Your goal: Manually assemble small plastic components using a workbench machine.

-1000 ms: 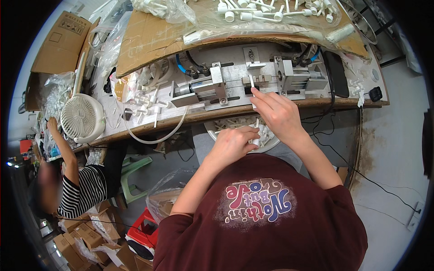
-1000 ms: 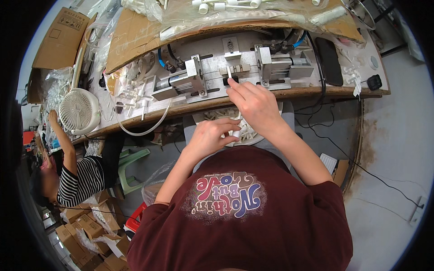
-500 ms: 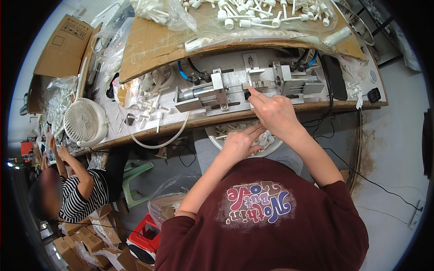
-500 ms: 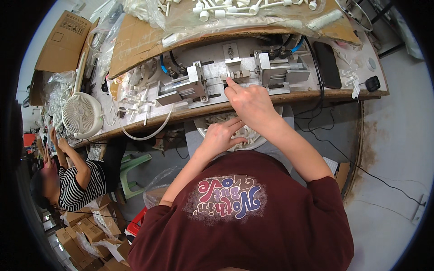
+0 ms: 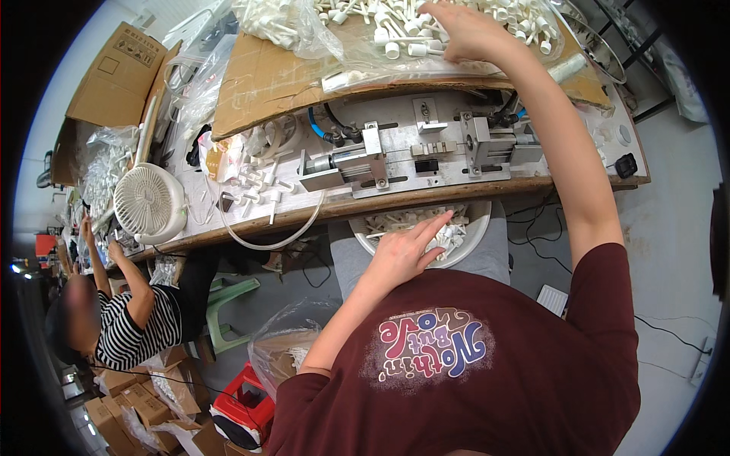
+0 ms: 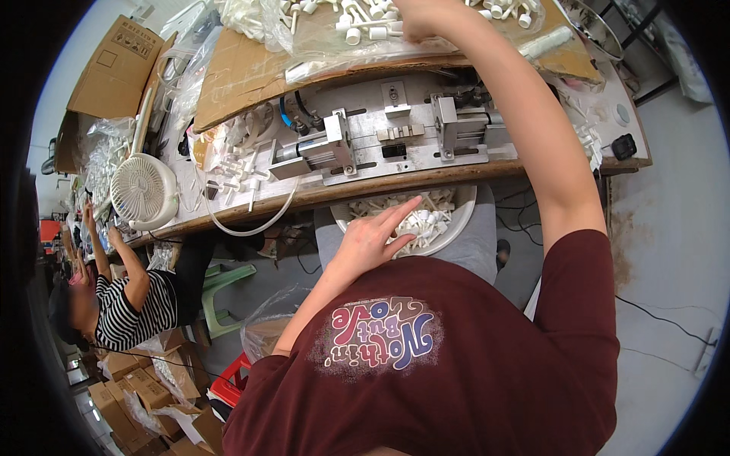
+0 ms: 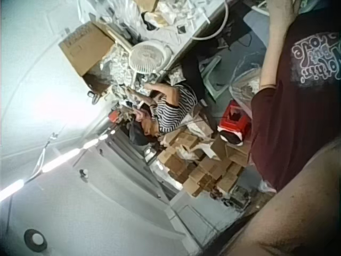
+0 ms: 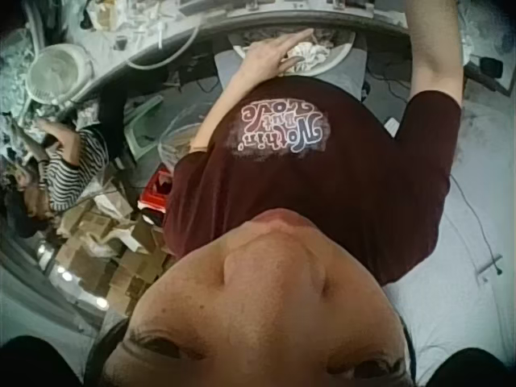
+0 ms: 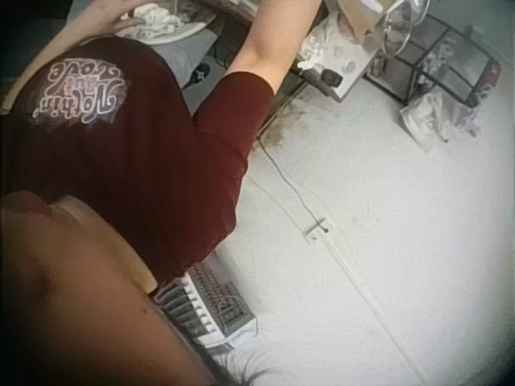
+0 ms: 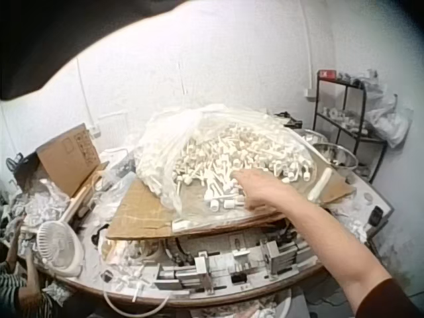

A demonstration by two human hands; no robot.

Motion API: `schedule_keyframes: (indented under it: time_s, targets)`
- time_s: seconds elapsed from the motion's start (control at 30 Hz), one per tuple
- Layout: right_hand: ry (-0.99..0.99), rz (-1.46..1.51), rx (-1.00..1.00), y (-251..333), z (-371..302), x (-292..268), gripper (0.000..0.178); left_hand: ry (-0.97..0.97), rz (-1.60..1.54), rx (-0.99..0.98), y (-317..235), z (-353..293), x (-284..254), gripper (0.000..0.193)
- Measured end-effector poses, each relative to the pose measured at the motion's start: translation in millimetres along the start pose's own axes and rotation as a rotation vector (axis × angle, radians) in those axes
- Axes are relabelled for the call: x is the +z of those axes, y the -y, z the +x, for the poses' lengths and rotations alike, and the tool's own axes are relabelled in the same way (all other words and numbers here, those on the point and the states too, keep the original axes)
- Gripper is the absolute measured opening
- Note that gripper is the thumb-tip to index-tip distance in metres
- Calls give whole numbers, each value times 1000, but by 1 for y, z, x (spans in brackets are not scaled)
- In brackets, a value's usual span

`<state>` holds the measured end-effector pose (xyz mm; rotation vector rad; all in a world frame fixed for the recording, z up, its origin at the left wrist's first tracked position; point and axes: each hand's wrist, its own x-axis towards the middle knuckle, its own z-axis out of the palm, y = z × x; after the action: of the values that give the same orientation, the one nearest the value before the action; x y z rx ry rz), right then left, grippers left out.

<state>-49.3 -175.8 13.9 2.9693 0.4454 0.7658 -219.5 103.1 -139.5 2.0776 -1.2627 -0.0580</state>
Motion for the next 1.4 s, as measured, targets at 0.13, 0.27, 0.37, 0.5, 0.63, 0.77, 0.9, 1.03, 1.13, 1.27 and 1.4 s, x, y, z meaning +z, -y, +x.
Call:
schedule_keyframes:
  time_s: [0.13, 0.27, 0.37, 0.5, 0.63, 0.77, 0.9, 1.03, 1.13, 1.27, 1.4]
  targets:
    - [355, 122, 184, -24, 17, 35, 68, 93, 18, -38, 0, -3, 0, 68]
    - [341, 61, 120, -12, 20, 29, 57, 96, 38, -24, 1, -10, 1, 70]
    - [199, 58, 46, -19, 6, 30, 45, 83, 27, -15, 0, -9, 1, 68]
    - [75, 205, 141, -35, -6, 22, 32, 87, 26, -29, 4, -12, 5, 65]
    - [-51, 655, 546, -26, -8, -4, 33, 115, 46, -44, 3, -13, 1, 64]
    - [-94, 1105, 681, -51, -19, -9, 30, 106, 41, -36, 0, -8, -3, 62]
    - [-133, 1422, 688, -31, -34, -27, 17, -61, -127, -57, -3, 0, -14, 61]
    - [115, 1543, 543, 39, -77, -51, 33, -367, -504, -197, -18, 30, -46, 51]
    - [427, 1606, 504, 79, -110, -57, 25, -486, -1057, -300, -34, 51, -65, 46]
    - [550, 1686, 504, 106, -142, -52, 18, -322, -931, -271, -37, 54, -70, 36]
    - [460, 1699, 657, 103, -156, -52, 16, -258, -773, -303, -34, 48, -64, 26]
